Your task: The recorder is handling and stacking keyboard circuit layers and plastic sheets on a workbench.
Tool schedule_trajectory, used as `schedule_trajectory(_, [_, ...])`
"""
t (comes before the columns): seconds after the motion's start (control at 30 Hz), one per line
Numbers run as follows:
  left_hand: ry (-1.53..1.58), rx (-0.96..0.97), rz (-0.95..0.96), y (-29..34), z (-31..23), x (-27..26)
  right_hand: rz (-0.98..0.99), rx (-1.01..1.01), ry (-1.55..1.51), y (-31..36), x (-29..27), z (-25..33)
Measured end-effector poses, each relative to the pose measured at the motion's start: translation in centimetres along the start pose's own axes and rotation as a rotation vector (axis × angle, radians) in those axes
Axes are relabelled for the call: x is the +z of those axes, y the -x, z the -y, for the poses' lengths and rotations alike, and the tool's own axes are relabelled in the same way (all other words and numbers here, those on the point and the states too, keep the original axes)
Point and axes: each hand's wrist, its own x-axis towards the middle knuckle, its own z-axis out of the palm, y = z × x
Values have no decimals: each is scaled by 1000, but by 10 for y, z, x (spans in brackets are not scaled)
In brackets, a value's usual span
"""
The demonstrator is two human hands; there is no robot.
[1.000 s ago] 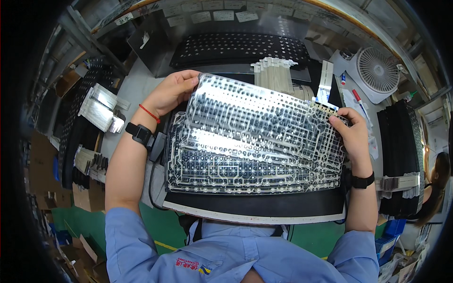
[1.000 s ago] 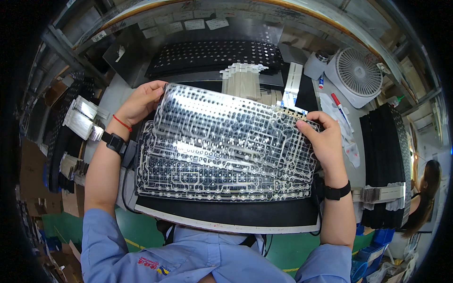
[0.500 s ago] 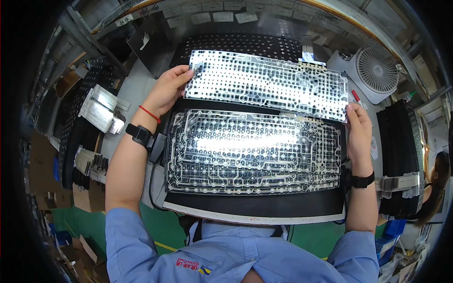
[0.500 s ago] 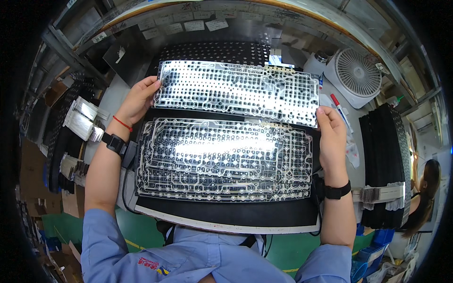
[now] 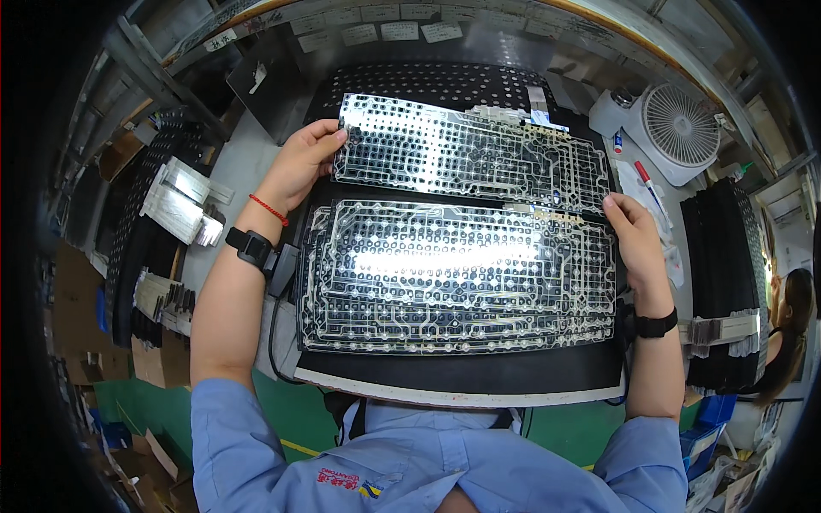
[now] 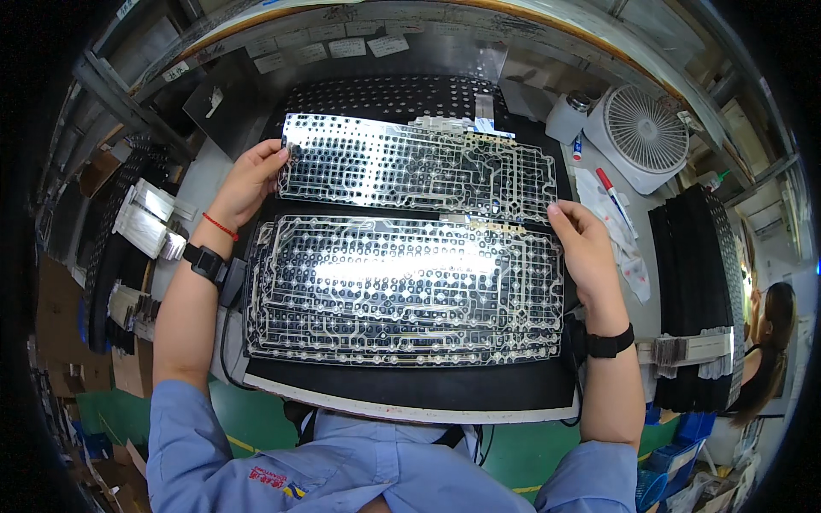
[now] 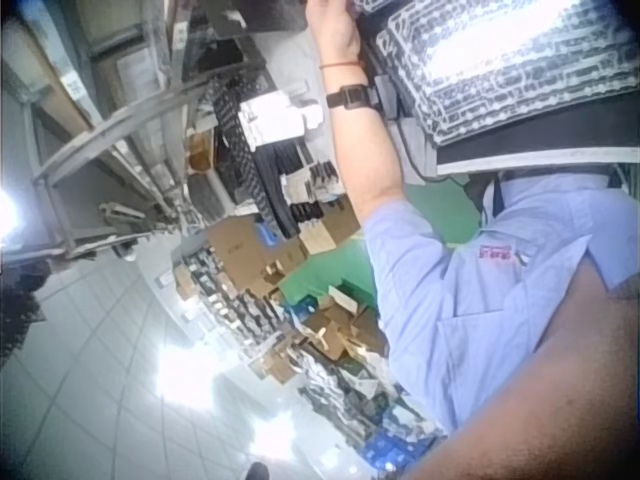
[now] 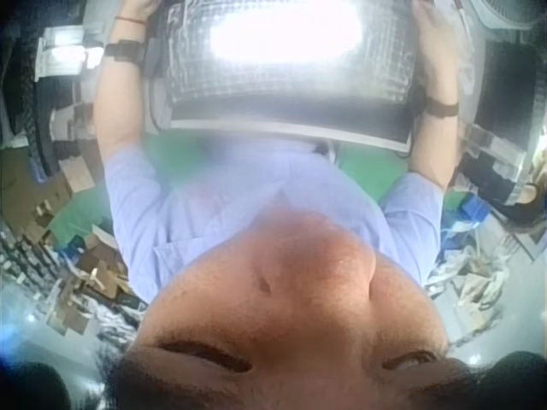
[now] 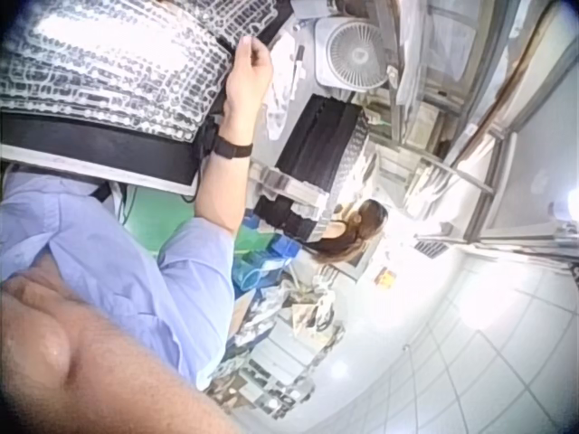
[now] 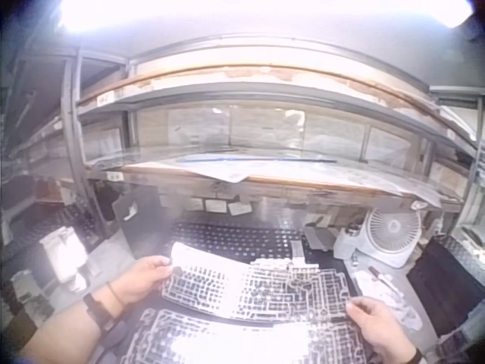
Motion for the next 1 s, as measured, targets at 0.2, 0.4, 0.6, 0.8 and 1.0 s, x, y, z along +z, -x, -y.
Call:
schedule_trajectory(0.2, [-6,-4,-3,-3,3,-4,-17,-152,-158,-3,-2,-3])
schedule_trajectory(0.4, [11,-4,-26,-1,0,-1,-60,-223,-190,-1,-2,-1])
schedule_trajectory(0.6, [23,2,-31,-1,1,-3,-37,-223,-264,3,-6,2])
schedule_trajectory(0.8, [81,89,-58,-1,3,-5,-222,-237,-347,3,4,5])
schedule_trajectory(1.0, [28,130,-91,1,0,-3,-126,-276,-279,1,-5,3])
